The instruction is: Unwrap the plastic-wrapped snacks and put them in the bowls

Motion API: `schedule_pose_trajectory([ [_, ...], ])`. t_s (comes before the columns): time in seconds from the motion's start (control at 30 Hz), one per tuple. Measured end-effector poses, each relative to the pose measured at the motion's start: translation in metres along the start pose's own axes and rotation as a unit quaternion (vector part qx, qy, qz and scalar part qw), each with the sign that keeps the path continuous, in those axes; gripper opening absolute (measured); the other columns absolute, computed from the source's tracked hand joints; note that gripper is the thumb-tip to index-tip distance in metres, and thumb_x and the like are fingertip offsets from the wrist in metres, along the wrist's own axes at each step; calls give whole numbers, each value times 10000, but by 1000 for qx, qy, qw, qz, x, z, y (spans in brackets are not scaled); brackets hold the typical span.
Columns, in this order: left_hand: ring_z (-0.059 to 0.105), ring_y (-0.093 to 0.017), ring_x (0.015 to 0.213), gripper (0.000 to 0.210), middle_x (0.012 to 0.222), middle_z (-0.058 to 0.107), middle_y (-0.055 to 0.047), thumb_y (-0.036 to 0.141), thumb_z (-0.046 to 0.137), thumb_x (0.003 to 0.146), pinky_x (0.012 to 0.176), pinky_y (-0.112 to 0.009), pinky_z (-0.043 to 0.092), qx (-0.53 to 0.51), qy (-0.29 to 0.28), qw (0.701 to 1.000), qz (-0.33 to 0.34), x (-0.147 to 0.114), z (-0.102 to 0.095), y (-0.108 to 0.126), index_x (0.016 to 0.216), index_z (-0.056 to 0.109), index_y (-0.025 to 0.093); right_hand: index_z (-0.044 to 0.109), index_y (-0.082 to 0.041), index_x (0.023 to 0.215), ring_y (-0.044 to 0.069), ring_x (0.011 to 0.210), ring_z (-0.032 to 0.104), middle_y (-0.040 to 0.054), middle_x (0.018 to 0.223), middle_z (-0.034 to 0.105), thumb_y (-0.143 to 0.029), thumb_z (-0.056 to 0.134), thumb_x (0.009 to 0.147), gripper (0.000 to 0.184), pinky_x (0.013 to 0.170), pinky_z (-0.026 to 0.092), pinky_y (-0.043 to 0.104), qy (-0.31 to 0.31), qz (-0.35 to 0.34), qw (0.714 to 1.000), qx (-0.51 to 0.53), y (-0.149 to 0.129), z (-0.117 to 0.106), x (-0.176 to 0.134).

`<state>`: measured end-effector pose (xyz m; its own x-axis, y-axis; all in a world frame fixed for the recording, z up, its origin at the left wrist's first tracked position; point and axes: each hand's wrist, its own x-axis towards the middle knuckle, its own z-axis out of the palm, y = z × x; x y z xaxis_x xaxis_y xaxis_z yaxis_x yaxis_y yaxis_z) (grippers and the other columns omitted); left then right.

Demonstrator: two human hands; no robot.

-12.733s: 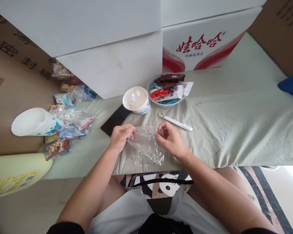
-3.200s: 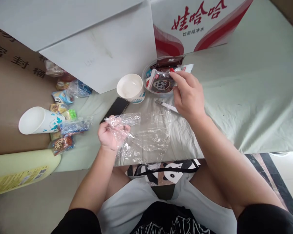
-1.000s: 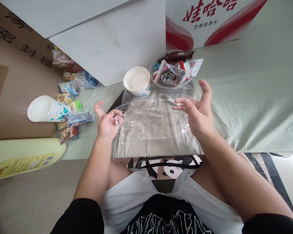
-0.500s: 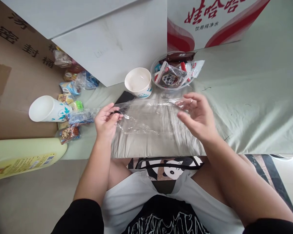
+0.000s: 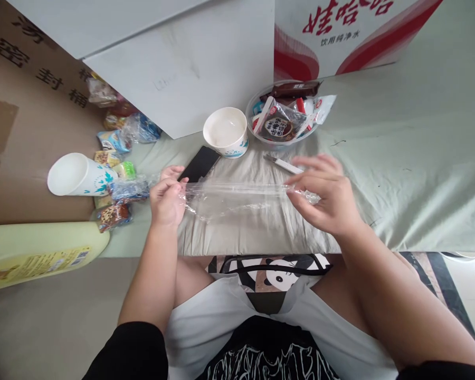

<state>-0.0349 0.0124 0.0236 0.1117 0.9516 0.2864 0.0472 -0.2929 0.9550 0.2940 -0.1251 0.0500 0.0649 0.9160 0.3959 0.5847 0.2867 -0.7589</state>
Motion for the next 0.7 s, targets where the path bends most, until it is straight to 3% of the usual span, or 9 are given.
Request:
schedule_pose_trajectory([
  [0.07, 703, -172, 800, 471, 832, 685, -42, 537, 828, 676, 685, -277, 590, -80, -32, 992, -93, -1, 2, 9, 567, 527, 193, 701, -253, 671, 263, 853, 755, 43, 692, 726, -471, 593, 994, 405, 1026, 522, 539, -188, 48, 959, 208, -1, -6, 0],
  [0.13, 580, -112, 491, 466, 601, 609, 10, 536, 811, 682, 453, -217, 483, -115, -73, 973, -186, -2, 4, 18, 592, 500, 200, 726, -237, 706, 226, 707, 742, 54, 669, 740, -583, 523, 1011, 504, 817, 599, 436, -331, 82, 856, 388, 1, -8, 1],
  [0.17, 506, -94, 402, 456, 528, 563, 33, 531, 809, 686, 375, -196, 406, -115, -93, 961, -232, -3, 6, 21, 609, 501, 204, 734, -229, 721, 220, 689, 738, 68, 695, 754, -631, 506, 1003, 541, 740, 599, 397, -354, 96, 819, 441, 2, -7, 2],
  [0.2, 464, -85, 356, 442, 486, 531, 50, 520, 814, 686, 334, -183, 352, -108, -112, 949, -275, -3, 7, 24, 630, 508, 206, 737, -225, 729, 214, 687, 733, 78, 721, 760, -667, 498, 990, 567, 696, 591, 370, -341, 114, 805, 473, 5, -4, 3],
  [0.33, 492, -98, 335, 383, 449, 519, 67, 469, 842, 686, 318, -183, 373, -70, -184, 893, -404, -3, 13, 24, 701, 565, 205, 685, -236, 748, 206, 770, 717, 64, 794, 733, -695, 524, 953, 528, 739, 606, 355, -114, 207, 841, 486, 13, 19, 7],
  [0.4, 487, -112, 315, 397, 419, 514, 63, 493, 857, 676, 304, -199, 370, -63, -225, 874, -425, -3, 16, 21, 703, 580, 210, 704, -239, 886, 218, 924, 737, 69, 957, 757, -641, 621, 921, 412, 832, 622, 377, -85, 227, 848, 471, 13, 34, 6],
  [0.5, 506, -132, 312, 395, 415, 528, 54, 523, 866, 689, 296, -213, 351, -61, -291, 850, -434, -6, 26, 19, 751, 624, 217, 676, -232, 1192, 234, 1130, 720, 107, 1229, 737, -522, 790, 829, 478, 920, 620, 397, -191, 213, 862, 418, 4, 55, 1],
  [0.57, 548, -139, 345, 367, 467, 581, 35, 521, 846, 737, 305, -207, 315, -63, -333, 840, -423, -9, 33, 21, 821, 661, 216, 634, -211, 1273, 219, 1039, 738, 111, 1181, 749, -463, 834, 792, 579, 832, 631, 364, -295, 191, 856, 378, -7, 65, -4],
  [0.7, 597, -145, 404, 385, 570, 670, -5, 518, 834, 765, 334, -205, 244, -76, -373, 838, -391, -11, 34, 21, 922, 673, 206, 670, -189, 917, 118, 600, 629, -6, 712, 696, -382, 693, 913, 194, 559, 511, 249, -458, 188, 803, 331, -28, 70, -10],
])
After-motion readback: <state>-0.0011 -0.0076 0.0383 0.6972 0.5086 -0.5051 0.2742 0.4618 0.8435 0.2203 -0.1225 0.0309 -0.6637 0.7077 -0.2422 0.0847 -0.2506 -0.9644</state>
